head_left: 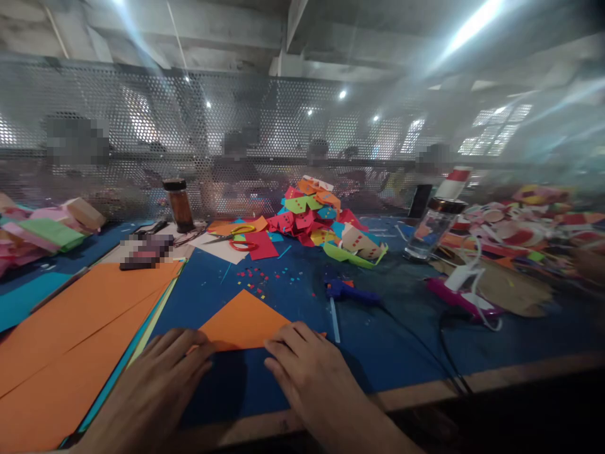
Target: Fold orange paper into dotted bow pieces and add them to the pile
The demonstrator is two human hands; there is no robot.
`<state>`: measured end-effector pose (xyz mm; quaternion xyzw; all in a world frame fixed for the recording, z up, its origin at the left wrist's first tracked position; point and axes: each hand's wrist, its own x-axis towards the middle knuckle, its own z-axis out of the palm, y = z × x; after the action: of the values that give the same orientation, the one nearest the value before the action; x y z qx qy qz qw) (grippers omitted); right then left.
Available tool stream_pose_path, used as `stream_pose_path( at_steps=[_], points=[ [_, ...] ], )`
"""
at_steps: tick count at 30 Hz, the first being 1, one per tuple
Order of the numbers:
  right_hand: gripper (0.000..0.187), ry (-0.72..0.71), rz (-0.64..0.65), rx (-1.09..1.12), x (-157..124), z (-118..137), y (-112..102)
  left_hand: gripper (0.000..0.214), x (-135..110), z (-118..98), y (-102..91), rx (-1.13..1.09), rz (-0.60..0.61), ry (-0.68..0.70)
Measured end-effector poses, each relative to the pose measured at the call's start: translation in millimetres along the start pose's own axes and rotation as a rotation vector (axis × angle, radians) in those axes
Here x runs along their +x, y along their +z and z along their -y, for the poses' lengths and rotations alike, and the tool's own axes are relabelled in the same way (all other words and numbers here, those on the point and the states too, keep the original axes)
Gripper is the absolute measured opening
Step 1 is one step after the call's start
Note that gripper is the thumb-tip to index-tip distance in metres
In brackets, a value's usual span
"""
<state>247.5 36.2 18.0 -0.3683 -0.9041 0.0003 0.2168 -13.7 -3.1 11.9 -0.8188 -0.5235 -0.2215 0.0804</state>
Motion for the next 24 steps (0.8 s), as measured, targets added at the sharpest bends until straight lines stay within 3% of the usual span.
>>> stream_pose_path(
  at_steps=[3, 8, 19, 24],
  points=[
    [0.010, -0.025, 0.010, -0.041, 4.7, -1.6, -4.1, 0.031, 20.4, -2.3, 2.1, -0.081, 0.109, 0.013],
    [0.006, -0.096, 0.034, -0.112, 15.0, -10.1, -5.6, 0.026, 27.0, 9.6, 8.9, -0.209, 0.150, -0.002],
    [0.007, -0.199, 0.063, -0.194, 30.3, -17.8, -3.9, 0.027, 27.5, 5.6, 15.0, -0.120, 0.077, 0.050],
    [0.010, -0.169, 0.081, -0.107, 29.2, -19.0, -7.1, 0.025, 25.9, 6.5, 12.5, -0.198, 0.140, -0.016]
  ],
)
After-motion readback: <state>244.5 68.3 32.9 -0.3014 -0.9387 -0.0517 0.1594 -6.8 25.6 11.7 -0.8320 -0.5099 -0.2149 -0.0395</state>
